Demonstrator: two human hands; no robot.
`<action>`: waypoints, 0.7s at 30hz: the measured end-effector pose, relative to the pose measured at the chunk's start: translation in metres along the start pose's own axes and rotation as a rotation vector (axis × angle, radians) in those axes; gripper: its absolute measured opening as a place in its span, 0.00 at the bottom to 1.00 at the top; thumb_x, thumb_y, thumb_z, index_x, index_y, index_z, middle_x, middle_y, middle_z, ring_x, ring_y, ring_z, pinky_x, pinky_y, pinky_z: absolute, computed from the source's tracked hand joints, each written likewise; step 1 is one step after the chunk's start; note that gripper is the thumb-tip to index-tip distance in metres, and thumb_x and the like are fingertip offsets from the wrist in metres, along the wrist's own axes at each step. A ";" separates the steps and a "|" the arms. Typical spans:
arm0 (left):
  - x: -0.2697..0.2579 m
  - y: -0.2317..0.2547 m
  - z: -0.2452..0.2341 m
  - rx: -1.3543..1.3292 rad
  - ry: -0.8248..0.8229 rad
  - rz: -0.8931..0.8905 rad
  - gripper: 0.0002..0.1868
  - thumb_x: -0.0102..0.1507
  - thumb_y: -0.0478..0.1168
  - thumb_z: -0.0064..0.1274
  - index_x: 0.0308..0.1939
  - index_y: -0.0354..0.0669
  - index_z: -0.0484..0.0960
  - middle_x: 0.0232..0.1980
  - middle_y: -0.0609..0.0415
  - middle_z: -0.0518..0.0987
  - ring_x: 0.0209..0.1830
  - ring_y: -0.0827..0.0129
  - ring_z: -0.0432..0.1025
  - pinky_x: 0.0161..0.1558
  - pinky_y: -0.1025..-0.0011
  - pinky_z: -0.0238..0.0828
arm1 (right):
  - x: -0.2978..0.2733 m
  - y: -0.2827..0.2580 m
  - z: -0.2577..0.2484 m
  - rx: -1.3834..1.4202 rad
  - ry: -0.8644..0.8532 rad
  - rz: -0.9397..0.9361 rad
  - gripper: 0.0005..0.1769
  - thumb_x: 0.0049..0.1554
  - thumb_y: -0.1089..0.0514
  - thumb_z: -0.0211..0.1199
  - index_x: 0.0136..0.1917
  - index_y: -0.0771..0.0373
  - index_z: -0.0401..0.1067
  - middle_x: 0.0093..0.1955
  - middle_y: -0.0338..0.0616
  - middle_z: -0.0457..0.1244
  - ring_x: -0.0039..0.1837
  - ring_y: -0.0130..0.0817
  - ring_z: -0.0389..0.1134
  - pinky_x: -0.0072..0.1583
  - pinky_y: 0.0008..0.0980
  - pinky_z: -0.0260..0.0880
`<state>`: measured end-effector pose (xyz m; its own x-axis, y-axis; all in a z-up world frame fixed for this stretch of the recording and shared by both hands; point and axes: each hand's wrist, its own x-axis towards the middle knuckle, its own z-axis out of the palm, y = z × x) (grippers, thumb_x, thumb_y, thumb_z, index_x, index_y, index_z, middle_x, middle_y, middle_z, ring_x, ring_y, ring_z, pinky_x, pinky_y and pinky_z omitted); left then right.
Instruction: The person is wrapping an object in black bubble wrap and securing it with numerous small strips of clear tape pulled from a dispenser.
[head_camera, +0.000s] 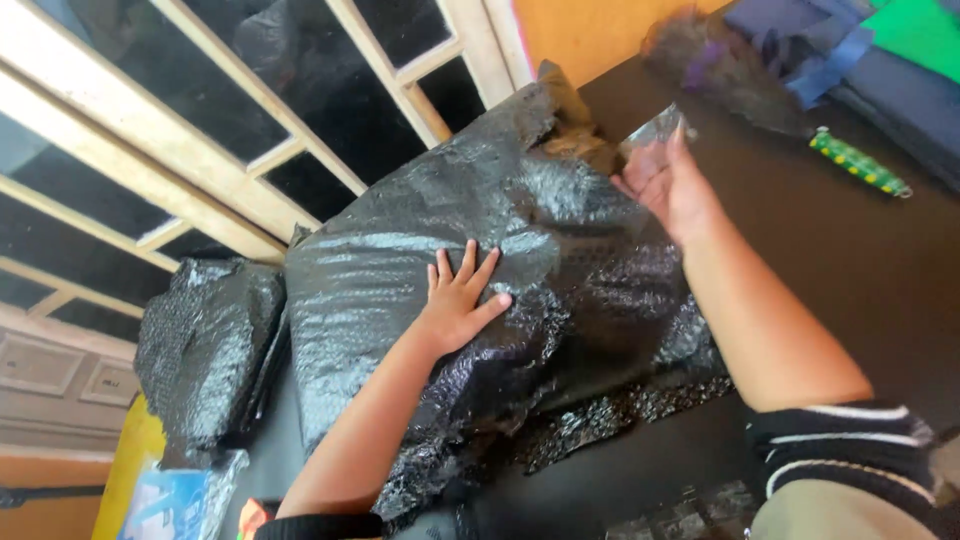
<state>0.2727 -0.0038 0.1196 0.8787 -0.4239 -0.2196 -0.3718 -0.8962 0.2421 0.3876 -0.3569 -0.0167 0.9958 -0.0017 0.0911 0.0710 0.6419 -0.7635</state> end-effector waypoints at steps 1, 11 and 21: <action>0.004 0.003 -0.001 -0.033 -0.028 -0.018 0.45 0.65 0.74 0.32 0.82 0.65 0.49 0.85 0.47 0.43 0.81 0.29 0.29 0.77 0.37 0.22 | -0.005 0.003 0.004 -0.026 0.053 -0.009 0.39 0.51 0.14 0.52 0.50 0.48 0.73 0.46 0.29 0.68 0.52 0.19 0.71 0.68 0.28 0.71; 0.065 0.039 -0.003 -0.041 0.342 0.078 0.34 0.68 0.64 0.46 0.76 0.59 0.63 0.63 0.40 0.74 0.61 0.41 0.73 0.57 0.47 0.73 | 0.008 0.030 -0.005 0.100 0.056 0.052 0.38 0.53 0.16 0.51 0.44 0.51 0.77 0.49 0.38 0.73 0.53 0.30 0.77 0.63 0.24 0.77; 0.171 0.049 0.010 0.561 0.480 0.502 0.25 0.72 0.61 0.36 0.57 0.57 0.84 0.76 0.60 0.65 0.72 0.52 0.63 0.56 0.50 0.75 | 0.012 0.041 -0.015 0.421 0.017 0.017 0.37 0.54 0.21 0.54 0.42 0.55 0.79 0.47 0.48 0.74 0.48 0.43 0.77 0.58 0.47 0.80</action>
<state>0.4017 -0.1219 0.0840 0.5565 -0.7961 0.2378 -0.7280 -0.6051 -0.3224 0.4029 -0.3426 -0.0567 0.9977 0.0010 0.0673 0.0286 0.8991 -0.4368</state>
